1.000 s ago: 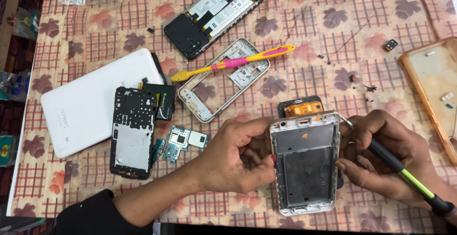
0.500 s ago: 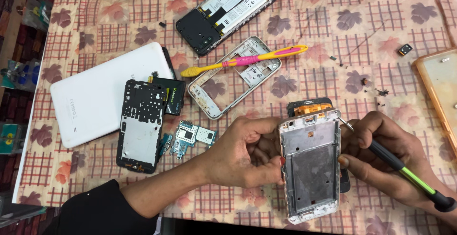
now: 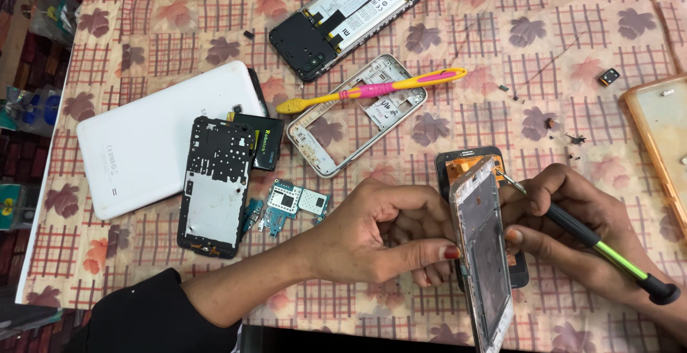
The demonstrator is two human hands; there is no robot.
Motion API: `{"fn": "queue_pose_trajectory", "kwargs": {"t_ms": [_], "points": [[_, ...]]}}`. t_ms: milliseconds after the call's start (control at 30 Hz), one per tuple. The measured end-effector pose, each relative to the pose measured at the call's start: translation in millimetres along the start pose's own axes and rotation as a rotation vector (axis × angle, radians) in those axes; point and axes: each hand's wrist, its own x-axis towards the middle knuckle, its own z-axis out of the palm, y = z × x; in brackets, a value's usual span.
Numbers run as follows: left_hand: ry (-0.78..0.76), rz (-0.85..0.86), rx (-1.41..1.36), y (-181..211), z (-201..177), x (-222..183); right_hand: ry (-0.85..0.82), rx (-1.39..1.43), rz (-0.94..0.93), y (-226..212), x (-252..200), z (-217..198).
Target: The person assembles a smartphone by placing the motherboard into the frame, connecting ribbon cables, and installing the battery. They then attach the back cover and secure it with screws.
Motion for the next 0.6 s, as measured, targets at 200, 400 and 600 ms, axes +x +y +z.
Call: {"fn": "queue_pose_trajectory", "kwargs": {"t_ms": [200,400,600], "points": [[0.003,0.000,0.027,2,1,0,-0.010,0.047,-0.041,2,-1,2],[0.051,0.010,0.084,1,-1,2,0.102,-0.127,-0.058,7,-14,-10],[0.083,-0.014,0.059,-2,-2,5,0.173,-0.084,-0.041,8,-20,-19]]}}
